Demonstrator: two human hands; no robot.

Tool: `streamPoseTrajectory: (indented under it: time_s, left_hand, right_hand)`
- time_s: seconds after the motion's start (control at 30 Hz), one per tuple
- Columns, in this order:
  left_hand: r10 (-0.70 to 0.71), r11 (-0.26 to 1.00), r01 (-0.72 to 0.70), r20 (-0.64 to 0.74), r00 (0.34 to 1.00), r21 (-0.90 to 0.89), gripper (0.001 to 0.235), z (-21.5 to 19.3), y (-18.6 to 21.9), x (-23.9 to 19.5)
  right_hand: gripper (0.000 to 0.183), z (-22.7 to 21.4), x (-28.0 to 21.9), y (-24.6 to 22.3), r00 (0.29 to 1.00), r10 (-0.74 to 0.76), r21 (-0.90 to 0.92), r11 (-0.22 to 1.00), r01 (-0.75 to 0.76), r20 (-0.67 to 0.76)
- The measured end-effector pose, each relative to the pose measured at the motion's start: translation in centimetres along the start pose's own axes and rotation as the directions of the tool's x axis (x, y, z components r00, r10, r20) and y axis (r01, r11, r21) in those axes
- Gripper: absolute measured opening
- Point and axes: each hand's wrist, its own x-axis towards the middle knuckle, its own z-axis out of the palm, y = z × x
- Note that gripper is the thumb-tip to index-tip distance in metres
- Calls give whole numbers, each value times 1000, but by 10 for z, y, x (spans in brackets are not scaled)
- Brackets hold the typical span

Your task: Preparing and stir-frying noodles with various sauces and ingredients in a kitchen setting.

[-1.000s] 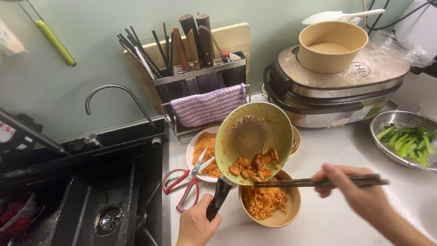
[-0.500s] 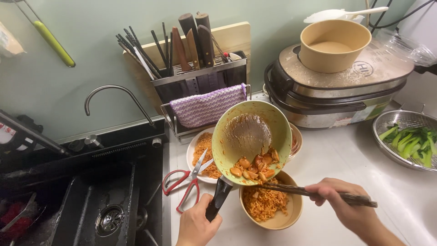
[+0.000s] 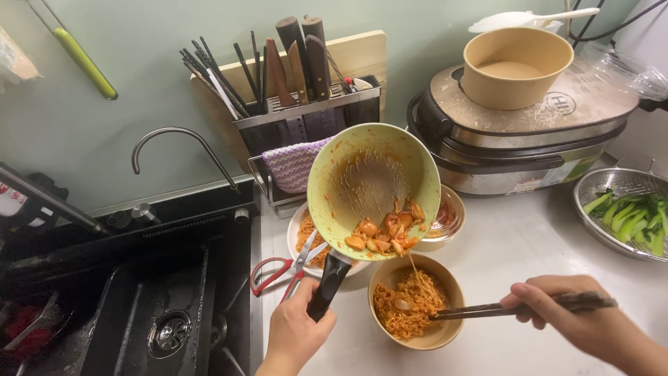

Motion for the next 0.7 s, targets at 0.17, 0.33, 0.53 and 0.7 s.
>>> streamPoseTrajectory:
  time_s: [0.17, 0.33, 0.53, 0.7]
  left_hand:
    - [5, 1000, -5, -2, 1000, -26, 28, -5, 3, 0]
    - [-26, 1000, 27, 46, 999, -8, 29, -5, 1, -6]
    - [-8, 1000, 7, 54, 999, 7, 28, -4, -2, -10]
    - [2, 1000, -3, 43, 999, 18, 28, -9, -3, -7]
  right_hand:
    - [29, -16, 3, -44, 982, 178, -184, 965, -185, -56]
    - [33, -9, 8, -40, 942, -286, 7, 957, 292, -178]
    - [47, 38, 8, -24, 842, -467, 48, 867, 496, -270]
    - [47, 24, -6, -4, 882, -461, -137, 884, 447, -98]
